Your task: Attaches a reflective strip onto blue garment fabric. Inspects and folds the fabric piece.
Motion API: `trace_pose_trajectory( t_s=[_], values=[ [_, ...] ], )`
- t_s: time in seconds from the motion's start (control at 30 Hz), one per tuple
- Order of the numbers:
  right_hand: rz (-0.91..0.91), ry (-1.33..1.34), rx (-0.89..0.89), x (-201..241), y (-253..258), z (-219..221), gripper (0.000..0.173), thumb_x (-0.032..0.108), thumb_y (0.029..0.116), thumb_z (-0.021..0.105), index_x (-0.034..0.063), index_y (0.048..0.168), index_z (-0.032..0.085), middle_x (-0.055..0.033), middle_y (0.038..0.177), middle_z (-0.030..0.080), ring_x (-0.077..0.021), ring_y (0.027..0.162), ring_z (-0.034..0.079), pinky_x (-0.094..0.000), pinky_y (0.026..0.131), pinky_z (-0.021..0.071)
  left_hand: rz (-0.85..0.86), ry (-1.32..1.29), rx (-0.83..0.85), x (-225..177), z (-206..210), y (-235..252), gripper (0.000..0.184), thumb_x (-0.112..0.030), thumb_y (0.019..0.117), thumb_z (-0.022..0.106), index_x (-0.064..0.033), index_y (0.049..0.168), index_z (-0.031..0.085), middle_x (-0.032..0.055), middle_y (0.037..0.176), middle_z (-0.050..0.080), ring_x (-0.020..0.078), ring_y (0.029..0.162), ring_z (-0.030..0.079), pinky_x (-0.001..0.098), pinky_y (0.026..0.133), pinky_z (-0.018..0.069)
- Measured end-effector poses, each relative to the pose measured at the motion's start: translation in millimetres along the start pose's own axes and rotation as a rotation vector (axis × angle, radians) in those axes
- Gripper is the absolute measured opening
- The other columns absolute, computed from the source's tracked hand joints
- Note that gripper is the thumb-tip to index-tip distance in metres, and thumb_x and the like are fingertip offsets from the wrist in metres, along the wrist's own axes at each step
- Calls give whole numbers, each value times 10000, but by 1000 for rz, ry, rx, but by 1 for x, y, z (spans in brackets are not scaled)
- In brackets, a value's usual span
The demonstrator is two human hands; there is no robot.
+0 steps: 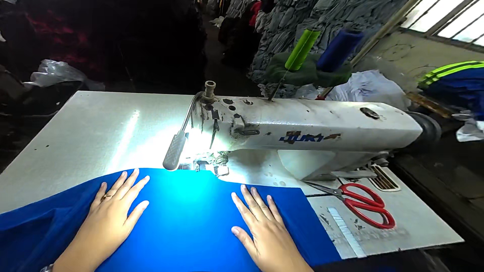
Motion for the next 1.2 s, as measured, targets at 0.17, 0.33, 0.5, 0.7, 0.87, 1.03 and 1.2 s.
trace_pose_trajectory(
  t_s=[0.17,0.33,0.5,0.7,0.87,1.03,1.2],
  values=[
    [1,2,-35,-1,8,2,672,609,1024,326,205,1527,514,-92,1612,431,-345,1493,393,-679,1176,257,29,-34,-114,-39,-13,22,385,-358,991,473,-175,1178,756,77,1226,719,326,1202,658,673,1048,415],
    [1,-15,-62,0,7,6,681,635,1020,310,226,1521,523,-74,1610,438,-326,1498,389,-650,1189,260,94,-21,-178,-96,14,67,254,-299,989,572,-137,998,768,70,931,734,297,927,721,535,823,572],
    [20,9,-74,-1,7,5,658,626,1021,333,237,1514,533,-54,1612,438,-304,1499,392,-640,1197,257,69,-7,-167,-101,41,83,249,-325,969,622,-129,965,776,69,927,733,286,927,713,531,849,552],
    [29,7,-74,0,6,5,661,636,1017,331,249,1512,534,-47,1612,439,-301,1500,390,-639,1200,251,329,-128,-174,-96,39,79,237,-264,992,556,-165,897,750,24,876,698,224,907,693,467,822,564],
    [35,15,-73,-1,7,5,650,629,1017,343,254,1514,531,-39,1616,433,-289,1507,379,-631,1206,243,254,-28,-77,-69,29,83,269,-263,999,508,-148,893,726,44,904,700,261,943,698,527,834,559],
    [35,9,-73,-1,7,7,654,634,1018,336,257,1516,528,-36,1618,430,-293,1505,381,-633,1205,243,-110,103,-105,-37,21,108,256,-207,986,620,-50,1168,706,191,1191,667,409,1098,633,604,957,462],
    [34,21,-45,-2,8,4,661,635,1020,348,241,1520,524,-47,1621,425,-304,1510,372,-639,1206,235,46,12,-96,-74,17,92,327,-347,1012,492,-171,1103,752,59,1153,713,281,1136,659,566,987,492]
  ],
)
Point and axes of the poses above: each hand's wrist, its own y-axis towards the middle knuckle, its own z-axis out of the palm, x = y × z, the point moved 3 cm from there along y, towards the middle knuckle
